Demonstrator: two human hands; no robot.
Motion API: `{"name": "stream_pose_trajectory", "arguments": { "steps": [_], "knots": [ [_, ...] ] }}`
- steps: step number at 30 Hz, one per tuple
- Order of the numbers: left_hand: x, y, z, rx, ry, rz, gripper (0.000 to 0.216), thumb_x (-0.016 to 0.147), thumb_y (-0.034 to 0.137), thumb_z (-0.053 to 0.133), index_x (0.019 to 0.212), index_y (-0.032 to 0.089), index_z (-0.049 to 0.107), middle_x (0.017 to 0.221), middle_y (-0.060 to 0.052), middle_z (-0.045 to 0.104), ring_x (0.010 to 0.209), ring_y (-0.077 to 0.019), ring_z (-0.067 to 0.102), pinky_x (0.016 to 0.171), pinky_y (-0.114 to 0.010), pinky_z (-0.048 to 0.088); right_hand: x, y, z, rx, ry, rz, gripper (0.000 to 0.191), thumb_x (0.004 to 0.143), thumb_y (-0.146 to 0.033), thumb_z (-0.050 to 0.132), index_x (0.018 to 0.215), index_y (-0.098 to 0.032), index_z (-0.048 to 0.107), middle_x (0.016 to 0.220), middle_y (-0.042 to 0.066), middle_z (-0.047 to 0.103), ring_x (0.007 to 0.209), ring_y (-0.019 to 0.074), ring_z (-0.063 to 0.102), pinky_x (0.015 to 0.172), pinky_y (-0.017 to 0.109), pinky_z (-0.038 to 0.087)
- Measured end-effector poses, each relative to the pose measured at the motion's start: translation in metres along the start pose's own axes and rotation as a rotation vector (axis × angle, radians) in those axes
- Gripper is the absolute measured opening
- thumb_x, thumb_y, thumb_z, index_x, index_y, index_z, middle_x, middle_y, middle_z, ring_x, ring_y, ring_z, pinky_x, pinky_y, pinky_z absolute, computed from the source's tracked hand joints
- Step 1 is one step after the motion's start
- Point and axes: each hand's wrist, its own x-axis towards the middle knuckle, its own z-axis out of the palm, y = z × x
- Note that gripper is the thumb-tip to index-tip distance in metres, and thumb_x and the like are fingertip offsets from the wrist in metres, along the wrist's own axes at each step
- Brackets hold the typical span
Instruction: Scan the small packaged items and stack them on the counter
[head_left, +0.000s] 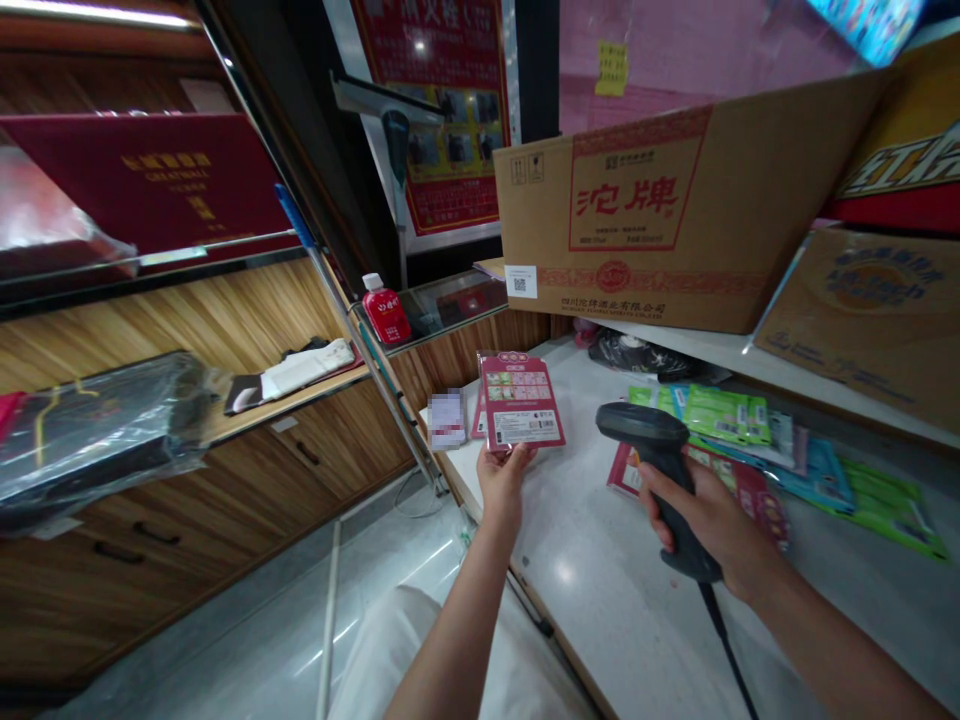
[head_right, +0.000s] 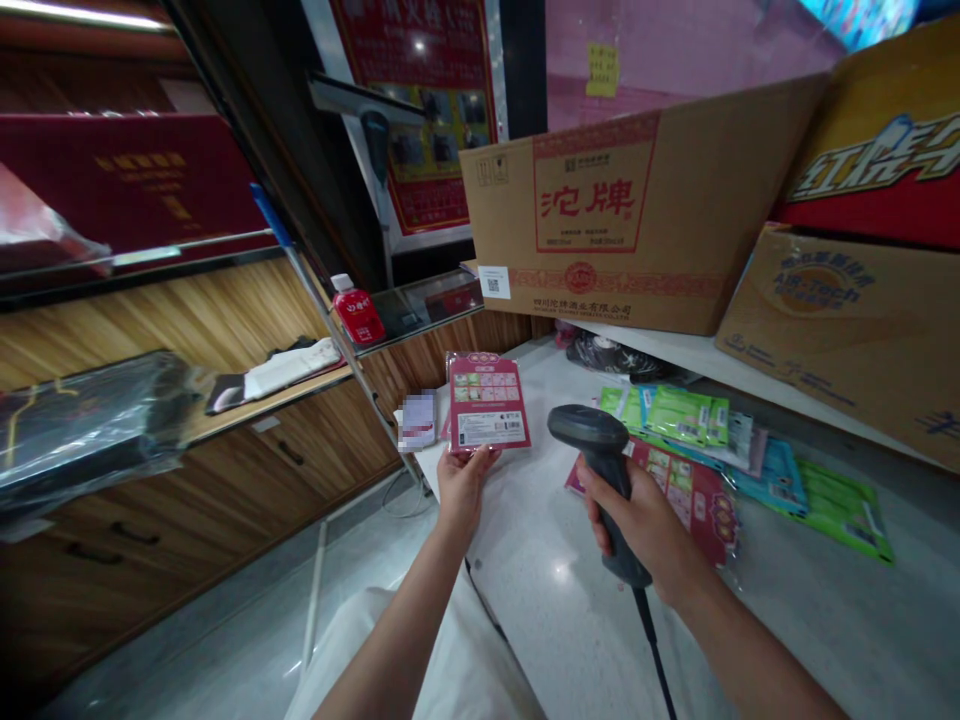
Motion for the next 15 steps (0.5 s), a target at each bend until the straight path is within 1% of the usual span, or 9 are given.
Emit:
{"name": "stream_pose_trajectory", "arguments": {
  "steps": [3, 5, 7, 9, 11, 13, 14, 15],
  "knots": [
    [0.008, 0.003, 0.002, -0.004, 0.015, -0.035, 0.051, 0.057, 0.04, 0.083, 0.097, 0.014, 0.062, 0.099, -0.01, 0.072, 0.089, -0.0211, 0.069, 0.082, -0.035, 0.057, 0.0, -0.001, -0.002, -0.01, 0.011, -0.01, 0.043, 0.069, -0.058, 0.071, 0.069, -0.022, 0.049, 0.051, -0.007, 0.053, 0.035, 0.0066, 0.045, 0.033, 0.019, 0.038],
    [0.018, 0.007, 0.002, -0.011, 0.038, -0.06, 0.049, 0.055, 0.036, 0.083, 0.094, 0.013, 0.063, 0.097, -0.01, 0.073, 0.088, -0.021, 0.069, 0.08, -0.035, 0.057, 0.0, -0.001, -0.003, -0.013, 0.005, -0.015, 0.042, 0.069, -0.059, 0.071, 0.069, -0.022, 0.05, 0.051, -0.007, 0.053, 0.035, 0.007, 0.045, 0.033, 0.02, 0.038],
    [0.027, 0.01, 0.001, -0.012, 0.082, -0.087, 0.044, 0.054, 0.029, 0.084, 0.089, 0.014, 0.063, 0.09, -0.007, 0.073, 0.082, -0.0191, 0.07, 0.076, -0.033, 0.059, 0.0, 0.0, -0.004, -0.004, 0.005, -0.02, 0.043, 0.068, -0.059, 0.071, 0.072, -0.022, 0.05, 0.051, -0.007, 0.054, 0.035, 0.0073, 0.045, 0.033, 0.02, 0.038],
    [0.035, 0.013, -0.003, 0.034, 0.134, -0.135, 0.034, 0.057, 0.025, 0.083, 0.082, 0.013, 0.062, 0.078, -0.006, 0.072, 0.071, -0.017, 0.07, 0.07, -0.031, 0.059, 0.001, 0.001, -0.005, 0.001, 0.005, -0.008, 0.043, 0.068, -0.059, 0.073, 0.072, -0.022, 0.05, 0.053, -0.007, 0.054, 0.036, 0.0074, 0.046, 0.033, 0.02, 0.038],
    [0.039, 0.016, -0.01, 0.155, 0.161, -0.188, 0.025, 0.065, 0.028, 0.078, 0.073, 0.013, 0.059, 0.065, -0.005, 0.068, 0.059, -0.0162, 0.067, 0.061, -0.03, 0.058, 0.001, 0.002, -0.006, -0.001, 0.002, 0.003, 0.042, 0.068, -0.057, 0.073, 0.072, -0.022, 0.05, 0.053, -0.007, 0.055, 0.036, 0.0074, 0.047, 0.033, 0.02, 0.039],
    [0.038, 0.019, -0.018, 0.347, 0.16, -0.203, 0.026, 0.075, 0.035, 0.069, 0.068, 0.014, 0.056, 0.056, -0.005, 0.063, 0.05, -0.0166, 0.063, 0.052, -0.029, 0.054, 0.001, 0.003, -0.007, -0.009, -0.005, 0.009, 0.041, 0.07, -0.057, 0.071, 0.07, -0.022, 0.051, 0.052, -0.007, 0.054, 0.036, 0.0072, 0.046, 0.033, 0.02, 0.039],
    [0.036, 0.021, -0.022, 0.468, 0.159, -0.171, 0.027, 0.079, 0.038, 0.063, 0.067, 0.015, 0.055, 0.055, -0.005, 0.062, 0.047, -0.0168, 0.061, 0.05, -0.03, 0.052, 0.001, 0.002, -0.006, -0.013, -0.004, 0.007, 0.04, 0.071, -0.057, 0.071, 0.07, -0.022, 0.051, 0.052, -0.007, 0.054, 0.035, 0.0071, 0.046, 0.033, 0.02, 0.039],
    [0.033, 0.023, -0.025, 0.605, 0.153, -0.103, 0.028, 0.082, 0.04, 0.059, 0.068, 0.016, 0.055, 0.057, -0.005, 0.062, 0.048, -0.0172, 0.06, 0.051, -0.031, 0.051, 0.001, 0.002, -0.006, -0.015, -0.002, 0.006, 0.041, 0.071, -0.057, 0.07, 0.069, -0.021, 0.051, 0.051, -0.007, 0.054, 0.035, 0.007, 0.046, 0.033, 0.02, 0.039]
  ]
}}
